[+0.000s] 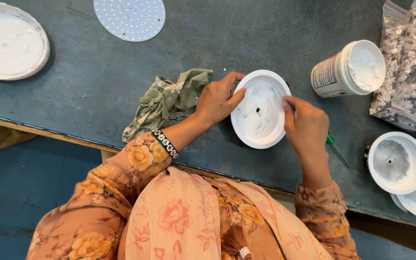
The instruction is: The person applies a white paste-like substance from a tub onto the interior of white plastic lamp housings and the back of circular LED modules using a small spatula. The person works one item at a time, spreading the compound evenly across surfaces.
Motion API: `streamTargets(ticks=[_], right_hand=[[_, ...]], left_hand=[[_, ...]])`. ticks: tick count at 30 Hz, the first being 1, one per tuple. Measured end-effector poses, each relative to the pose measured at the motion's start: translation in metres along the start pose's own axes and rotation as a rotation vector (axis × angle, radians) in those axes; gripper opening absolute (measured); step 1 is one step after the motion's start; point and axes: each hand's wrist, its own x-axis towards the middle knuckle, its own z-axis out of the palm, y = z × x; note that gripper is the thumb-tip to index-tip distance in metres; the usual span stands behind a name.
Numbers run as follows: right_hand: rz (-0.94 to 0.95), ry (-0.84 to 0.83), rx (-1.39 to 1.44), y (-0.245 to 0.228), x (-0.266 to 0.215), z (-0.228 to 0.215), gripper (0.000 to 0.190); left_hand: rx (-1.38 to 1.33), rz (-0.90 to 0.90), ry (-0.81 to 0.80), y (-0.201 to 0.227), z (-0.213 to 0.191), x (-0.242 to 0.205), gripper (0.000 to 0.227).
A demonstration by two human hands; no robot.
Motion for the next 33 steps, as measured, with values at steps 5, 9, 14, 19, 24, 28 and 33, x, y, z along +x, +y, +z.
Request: streamTargets(ticks=[5, 9, 14, 19, 24, 28, 33], right_hand=[[-0.116, 0.069, -0.079, -0.002, 0.013, 0.009, 0.018], [-0.140, 0.001, -0.006, -0.009, 0.008, 0.008, 0.019], [-0.110, 0.034, -0.052, -0.001, 0.014, 0.005, 0.017], [-0.185, 0.087, -0.098, -0.006, 0.024, 0.020, 0.020], [-0.308, 0.090, -0.074, -0.011, 0.014, 0.020, 0.025], [-0.291, 0.094, -0.009, -0.004, 0.020, 0.008, 0.024], [-0.322, 0.129, -0.051, -0.008, 0.033, 0.018, 0.021]], left_hand=[[0.025, -0.029, -0.011, -0.003, 0.002, 0.000, 0.028], [0.017, 0.017, 0.033, -0.004, 0.001, 0.000, 0.029], [-0.006, -0.016, 0.016, -0.004, 0.005, -0.003, 0.027], [0.010, 0.009, 0.038, -0.004, 0.003, -0.001, 0.028], [-0.011, -0.002, 0.056, -0.004, 0.005, -0.001, 0.027], [0.005, -0.025, 0.036, -0.002, 0.003, -0.001, 0.027], [-0.015, -0.029, 0.024, -0.001, 0.001, 0.000, 0.027]])
